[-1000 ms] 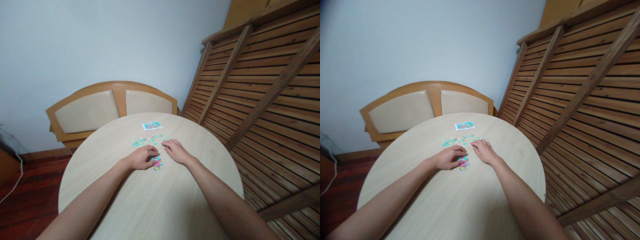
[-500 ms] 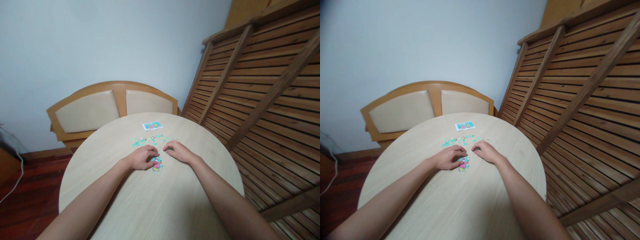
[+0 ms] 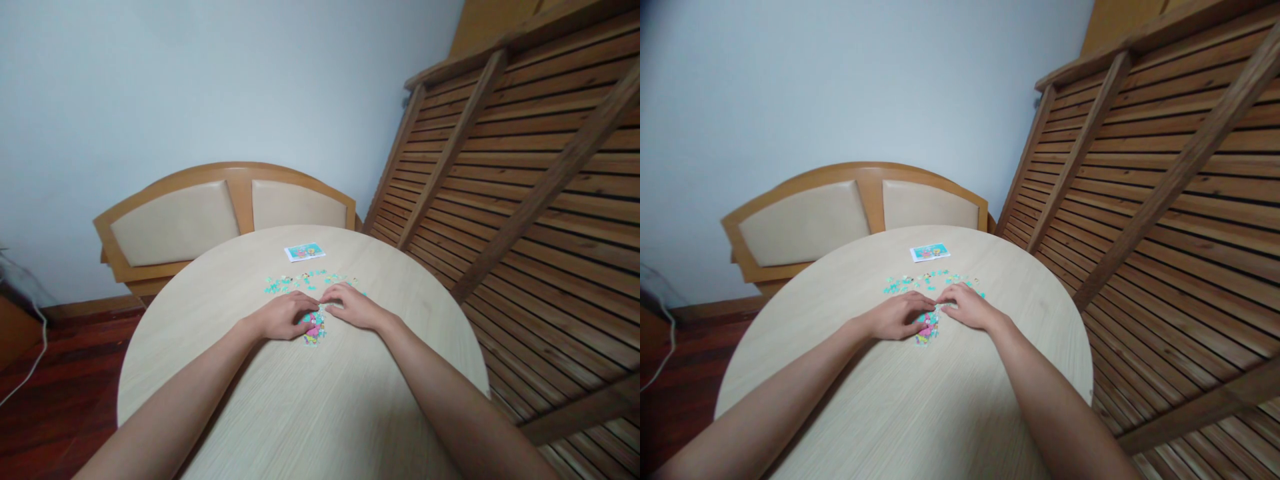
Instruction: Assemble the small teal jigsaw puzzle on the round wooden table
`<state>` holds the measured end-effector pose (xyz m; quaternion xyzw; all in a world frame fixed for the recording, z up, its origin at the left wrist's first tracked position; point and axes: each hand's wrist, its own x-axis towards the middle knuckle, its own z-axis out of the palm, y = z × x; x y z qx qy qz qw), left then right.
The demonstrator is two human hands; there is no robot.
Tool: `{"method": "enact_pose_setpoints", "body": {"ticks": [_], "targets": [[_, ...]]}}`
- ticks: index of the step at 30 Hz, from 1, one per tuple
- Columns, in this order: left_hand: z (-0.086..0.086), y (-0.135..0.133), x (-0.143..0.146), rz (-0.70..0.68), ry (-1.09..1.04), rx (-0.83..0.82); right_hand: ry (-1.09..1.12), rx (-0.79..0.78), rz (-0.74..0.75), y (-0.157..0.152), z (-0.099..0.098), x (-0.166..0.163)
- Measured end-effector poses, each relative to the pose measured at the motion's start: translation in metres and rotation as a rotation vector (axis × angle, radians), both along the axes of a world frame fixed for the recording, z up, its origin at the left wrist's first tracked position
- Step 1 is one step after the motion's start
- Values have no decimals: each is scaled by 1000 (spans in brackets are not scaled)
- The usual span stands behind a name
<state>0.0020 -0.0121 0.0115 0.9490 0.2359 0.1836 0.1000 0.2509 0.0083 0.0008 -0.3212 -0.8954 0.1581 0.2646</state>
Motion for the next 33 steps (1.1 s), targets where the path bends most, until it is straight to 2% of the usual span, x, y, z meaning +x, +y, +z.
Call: {"method": "enact_pose_setpoints", "body": {"ticks": [10, 16, 24, 33], "targets": [[-1, 0, 1, 26, -1, -5, -6, 24, -17, -1, 0, -1], [3, -2, 2, 23, -14, -15, 14, -2, -64, 1, -7, -5], [-2, 0, 1, 29, -14, -15, 144, -156, -93, 3, -9, -12], [-1, -1, 1, 56, 9, -20, 174, -275, -162, 5, -8, -14]]}}
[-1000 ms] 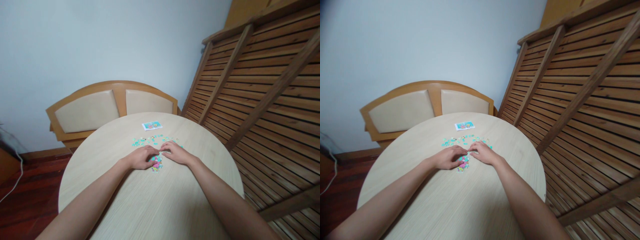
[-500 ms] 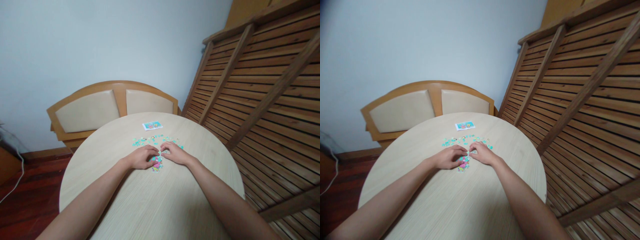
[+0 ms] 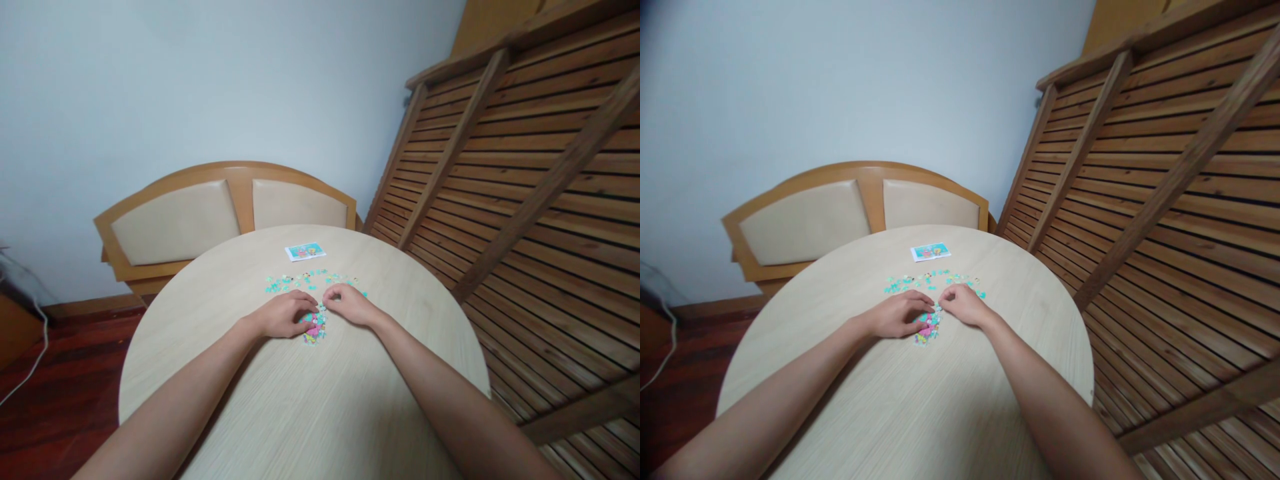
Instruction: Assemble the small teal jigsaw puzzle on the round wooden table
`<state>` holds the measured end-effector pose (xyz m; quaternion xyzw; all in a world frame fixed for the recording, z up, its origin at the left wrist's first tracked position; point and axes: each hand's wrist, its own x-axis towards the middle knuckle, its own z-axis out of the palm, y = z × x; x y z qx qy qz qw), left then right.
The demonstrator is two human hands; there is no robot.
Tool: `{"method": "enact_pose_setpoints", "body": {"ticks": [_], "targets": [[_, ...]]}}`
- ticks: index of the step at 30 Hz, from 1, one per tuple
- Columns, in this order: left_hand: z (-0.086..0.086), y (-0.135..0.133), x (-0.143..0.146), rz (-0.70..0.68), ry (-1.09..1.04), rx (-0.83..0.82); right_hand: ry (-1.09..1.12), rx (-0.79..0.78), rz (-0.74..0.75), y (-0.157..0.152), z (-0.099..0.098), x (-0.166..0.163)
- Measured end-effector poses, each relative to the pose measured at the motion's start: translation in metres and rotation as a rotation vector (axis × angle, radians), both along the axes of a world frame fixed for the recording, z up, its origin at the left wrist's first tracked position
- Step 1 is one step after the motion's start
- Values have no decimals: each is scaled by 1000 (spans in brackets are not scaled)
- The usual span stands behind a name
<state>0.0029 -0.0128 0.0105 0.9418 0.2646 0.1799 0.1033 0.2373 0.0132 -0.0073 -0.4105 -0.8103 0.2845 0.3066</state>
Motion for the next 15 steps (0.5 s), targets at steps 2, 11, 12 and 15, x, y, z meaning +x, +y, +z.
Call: {"method": "enact_pose_setpoints", "body": {"ticks": [2, 11, 12, 15], "targets": [[-1, 0, 0, -2, 1, 3, 8, -9, -3, 0, 1, 1], [-1, 2, 1, -24, -21, 9, -184, 54, -63, -3, 3, -3], [-1, 2, 1, -21, -18, 9, -212, 57, -93, -4, 2, -3], [-2, 3, 1, -13, -13, 9, -264, 51, -139, -4, 2, -2]]}}
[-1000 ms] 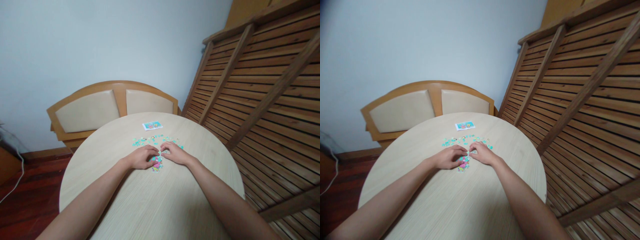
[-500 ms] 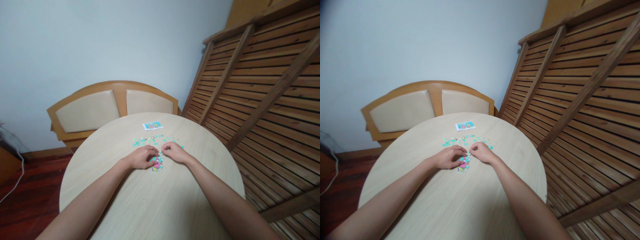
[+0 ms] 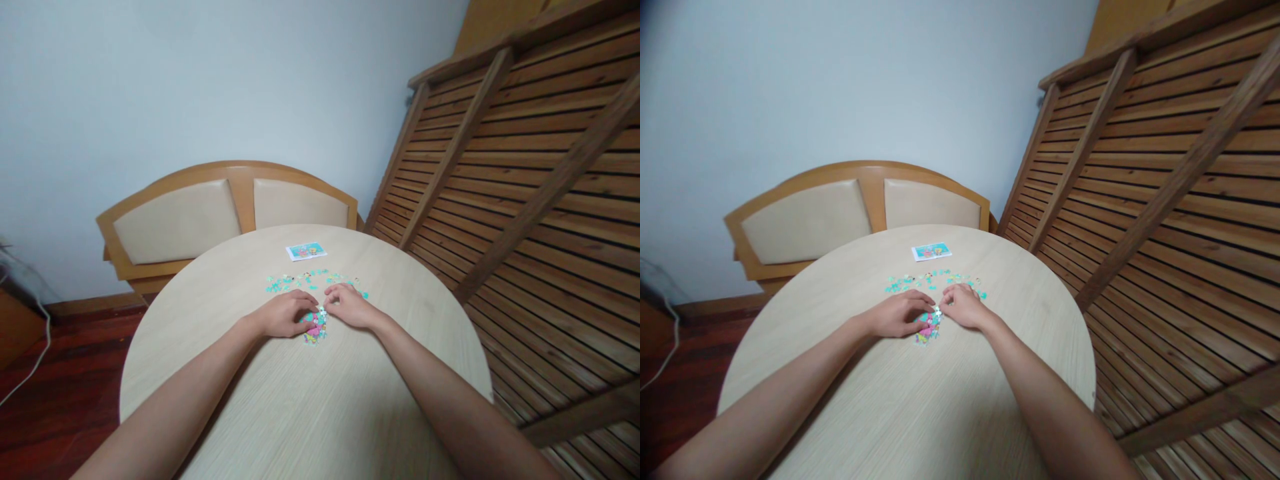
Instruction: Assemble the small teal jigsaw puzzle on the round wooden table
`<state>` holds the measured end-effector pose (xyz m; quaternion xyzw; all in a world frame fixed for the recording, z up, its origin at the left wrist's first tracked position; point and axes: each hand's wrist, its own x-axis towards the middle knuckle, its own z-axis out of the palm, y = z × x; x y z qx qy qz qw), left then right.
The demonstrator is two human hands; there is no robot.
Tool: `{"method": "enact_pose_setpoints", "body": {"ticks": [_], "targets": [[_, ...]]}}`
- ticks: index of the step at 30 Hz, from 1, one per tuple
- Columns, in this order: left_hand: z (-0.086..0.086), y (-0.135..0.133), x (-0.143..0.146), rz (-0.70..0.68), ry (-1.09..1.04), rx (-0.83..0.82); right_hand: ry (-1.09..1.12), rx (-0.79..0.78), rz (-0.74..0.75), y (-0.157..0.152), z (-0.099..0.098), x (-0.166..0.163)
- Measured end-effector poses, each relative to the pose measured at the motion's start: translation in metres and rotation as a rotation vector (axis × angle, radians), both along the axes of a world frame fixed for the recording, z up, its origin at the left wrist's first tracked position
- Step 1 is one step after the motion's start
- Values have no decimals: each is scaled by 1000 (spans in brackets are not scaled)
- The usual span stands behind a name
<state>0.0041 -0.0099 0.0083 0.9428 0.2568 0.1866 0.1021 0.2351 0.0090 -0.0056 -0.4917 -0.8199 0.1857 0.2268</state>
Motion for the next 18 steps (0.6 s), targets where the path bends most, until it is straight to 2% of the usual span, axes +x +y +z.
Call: {"method": "enact_pose_setpoints", "body": {"ticks": [5, 18], "targets": [[-1, 0, -1, -10, -13, 5, -56, -2, -36, -1, 1, 1], [1, -1, -3, -45, 38, 46, -79, 10, -21, 1, -3, 6]]}}
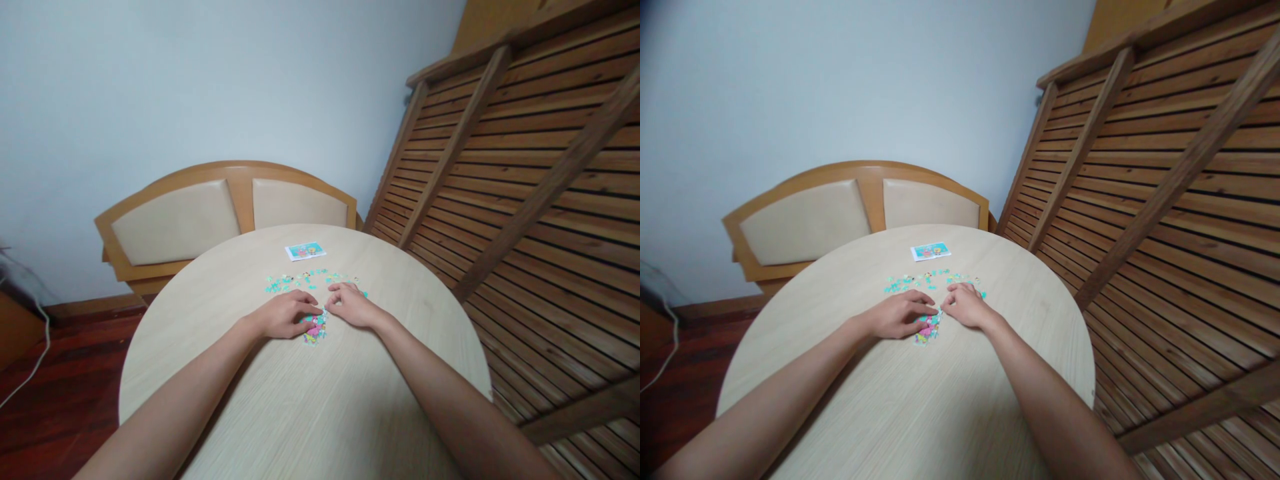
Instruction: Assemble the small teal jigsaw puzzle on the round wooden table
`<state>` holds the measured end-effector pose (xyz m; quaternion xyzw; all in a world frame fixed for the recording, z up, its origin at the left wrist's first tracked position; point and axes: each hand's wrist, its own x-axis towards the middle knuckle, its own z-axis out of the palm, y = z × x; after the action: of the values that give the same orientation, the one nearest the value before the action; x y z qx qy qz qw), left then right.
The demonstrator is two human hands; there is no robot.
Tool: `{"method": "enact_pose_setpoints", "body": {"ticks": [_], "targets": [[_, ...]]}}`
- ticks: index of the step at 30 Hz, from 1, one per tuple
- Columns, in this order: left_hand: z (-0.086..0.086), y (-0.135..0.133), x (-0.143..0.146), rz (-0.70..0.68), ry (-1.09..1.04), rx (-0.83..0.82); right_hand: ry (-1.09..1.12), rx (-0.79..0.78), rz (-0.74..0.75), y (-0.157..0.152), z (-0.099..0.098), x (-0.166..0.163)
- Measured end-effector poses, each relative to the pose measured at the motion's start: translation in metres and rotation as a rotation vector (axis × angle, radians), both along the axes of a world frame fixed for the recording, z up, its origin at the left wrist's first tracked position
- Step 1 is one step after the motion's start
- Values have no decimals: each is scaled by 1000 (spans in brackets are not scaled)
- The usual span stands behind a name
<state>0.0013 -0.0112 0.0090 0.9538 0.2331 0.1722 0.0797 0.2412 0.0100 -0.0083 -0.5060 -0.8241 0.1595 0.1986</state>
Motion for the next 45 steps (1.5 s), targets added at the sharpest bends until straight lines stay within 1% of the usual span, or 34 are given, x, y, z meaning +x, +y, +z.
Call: {"method": "enact_pose_setpoints", "body": {"ticks": [4, 10, 14, 20, 27, 31, 35, 40, 45], "targets": [[4, -2, 3, 4, 64, 42, -1, 4, -26, -2, 2, 0], [7, -4, 5, -4, 108, 94, -12, -36, -45, -9, 11, -3], [7, -5, 4, 2, 120, 92, 6, -15, 3, -10, 12, 3], [10, -8, 5, 23, 111, 68, -11, 41, 27, -8, 12, 12], [7, -8, 4, 32, 74, 71, 28, 54, 172, -5, 14, 14], [5, -6, 3, 28, 66, 76, 42, 71, 165, -5, 15, 19], [4, -5, 3, 31, 74, 75, 22, 68, 203, -5, 16, 21], [5, -6, 3, 31, 75, 72, -2, 100, 160, -6, 17, 19], [4, -6, 3, 26, 58, 66, 37, 113, 183, -7, 21, 17]]}}
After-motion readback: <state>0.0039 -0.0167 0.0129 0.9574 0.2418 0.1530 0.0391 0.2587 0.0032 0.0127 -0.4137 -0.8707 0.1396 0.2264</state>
